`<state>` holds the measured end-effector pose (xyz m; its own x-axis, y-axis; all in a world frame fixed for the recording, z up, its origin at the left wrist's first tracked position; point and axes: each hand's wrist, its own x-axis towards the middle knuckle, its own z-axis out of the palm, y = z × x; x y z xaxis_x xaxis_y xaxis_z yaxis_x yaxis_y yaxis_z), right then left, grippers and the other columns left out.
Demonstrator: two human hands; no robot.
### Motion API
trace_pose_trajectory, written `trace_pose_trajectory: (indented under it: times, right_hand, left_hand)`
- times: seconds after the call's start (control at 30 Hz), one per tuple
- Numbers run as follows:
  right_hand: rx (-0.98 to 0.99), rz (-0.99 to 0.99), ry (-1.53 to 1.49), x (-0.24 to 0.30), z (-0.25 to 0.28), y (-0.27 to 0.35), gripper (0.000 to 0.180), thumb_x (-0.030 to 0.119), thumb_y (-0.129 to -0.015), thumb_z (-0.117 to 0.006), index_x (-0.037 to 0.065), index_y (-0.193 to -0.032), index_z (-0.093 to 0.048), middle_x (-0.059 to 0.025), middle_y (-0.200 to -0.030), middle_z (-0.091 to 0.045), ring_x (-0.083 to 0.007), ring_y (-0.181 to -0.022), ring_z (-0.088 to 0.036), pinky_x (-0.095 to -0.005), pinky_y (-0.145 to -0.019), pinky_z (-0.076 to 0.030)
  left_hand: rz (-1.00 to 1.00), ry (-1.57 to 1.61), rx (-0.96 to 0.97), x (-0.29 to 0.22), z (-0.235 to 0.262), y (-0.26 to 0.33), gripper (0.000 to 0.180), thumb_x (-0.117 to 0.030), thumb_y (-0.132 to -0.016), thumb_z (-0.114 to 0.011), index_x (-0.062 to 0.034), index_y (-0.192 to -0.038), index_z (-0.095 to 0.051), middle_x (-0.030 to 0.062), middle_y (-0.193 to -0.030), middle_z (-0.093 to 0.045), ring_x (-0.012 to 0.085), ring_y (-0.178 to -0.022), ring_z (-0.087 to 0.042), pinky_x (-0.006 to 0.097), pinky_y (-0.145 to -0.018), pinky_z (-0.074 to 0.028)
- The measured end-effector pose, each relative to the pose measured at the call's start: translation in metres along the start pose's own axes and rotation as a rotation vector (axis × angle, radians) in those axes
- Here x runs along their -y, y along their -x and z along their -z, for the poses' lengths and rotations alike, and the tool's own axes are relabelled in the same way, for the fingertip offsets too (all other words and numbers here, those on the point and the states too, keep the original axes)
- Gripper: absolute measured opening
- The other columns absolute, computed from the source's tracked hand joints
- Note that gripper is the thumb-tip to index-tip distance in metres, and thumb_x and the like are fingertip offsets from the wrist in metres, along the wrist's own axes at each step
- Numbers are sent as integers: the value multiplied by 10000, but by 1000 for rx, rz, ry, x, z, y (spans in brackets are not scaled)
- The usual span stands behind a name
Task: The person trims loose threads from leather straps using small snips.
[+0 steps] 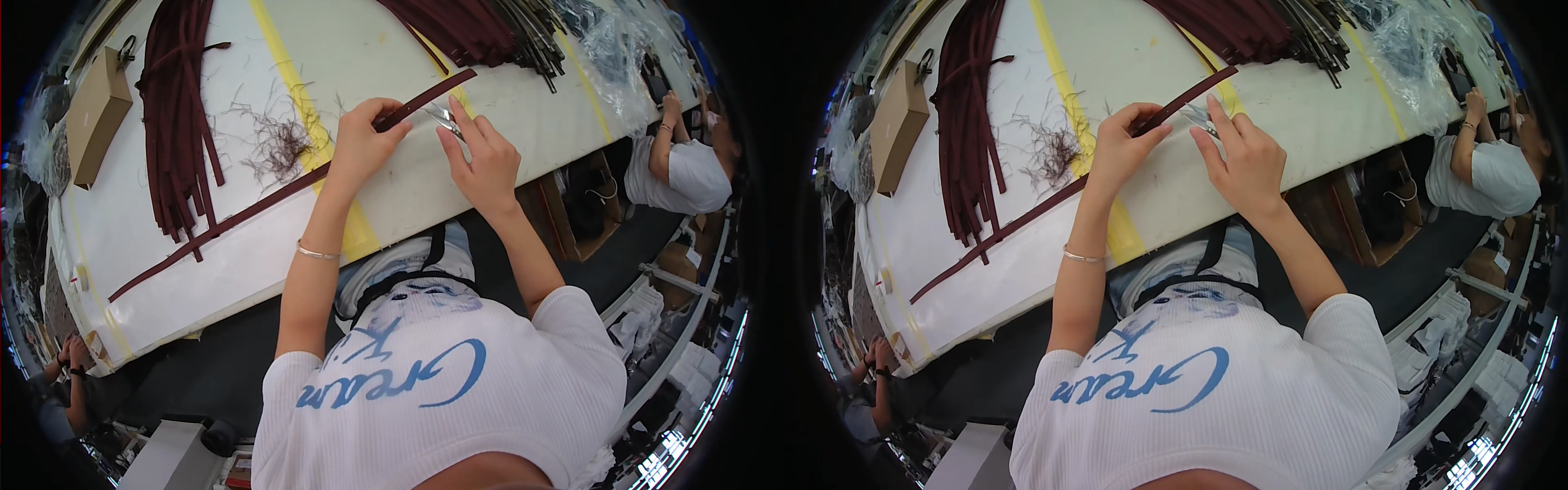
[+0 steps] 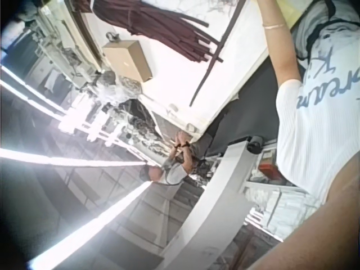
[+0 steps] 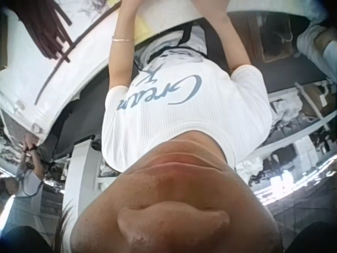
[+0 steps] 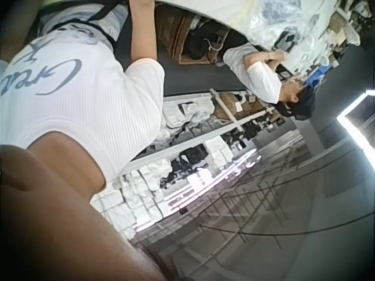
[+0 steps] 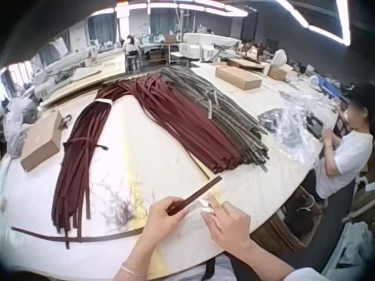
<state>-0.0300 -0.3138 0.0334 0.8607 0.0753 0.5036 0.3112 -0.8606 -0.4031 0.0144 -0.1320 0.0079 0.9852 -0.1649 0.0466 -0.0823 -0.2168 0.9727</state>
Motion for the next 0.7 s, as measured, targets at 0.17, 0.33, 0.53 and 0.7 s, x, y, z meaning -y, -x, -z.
trace_pose_trajectory:
  times: [0.17, 0.33, 0.53, 0.7]
  right_hand:
    - [-11, 107, 97, 6, -12, 1, 330, 262, -844, -675, 137, -1149, -673, -20, -629, -460, -190, -488, -490, -323, -463, -392]
    - [-64, 184, 151, 8, -14, 1, 321, 244, -824, -692, 153, -1131, -682, -12, -625, -448, -180, -477, -469, -312, -457, -377]
    - [-52, 186, 191, 6, -16, -1, 312, 247, -823, -690, 152, -1120, -689, -11, -620, -446, -182, -465, -463, -312, -446, -372]
    - [-37, 196, 177, 8, -14, -3, 308, 247, -824, -689, 151, -1116, -693, -9, -618, -456, -179, -457, -468, -308, -441, -374]
  left_hand:
    - [-96, 73, -32, 6, 1, 1, 310, -34, -773, -684, 32, -1069, -621, 122, -904, -675, 181, -833, -650, 281, -762, -510]
    - [-15, 99, 13, 0, 3, 5, 346, -4, -803, -680, 23, -1134, -584, 48, -936, -617, 111, -875, -589, 236, -817, -480]
    - [-28, 57, -1, -7, 2, 6, 369, -2, -799, -688, 12, -1149, -573, 58, -938, -616, 110, -866, -587, 241, -794, -489]
    - [-69, 44, -29, -3, 1, 5, 401, 0, -799, -690, 7, -1172, -544, 63, -920, -618, 110, -841, -588, 240, -772, -495]
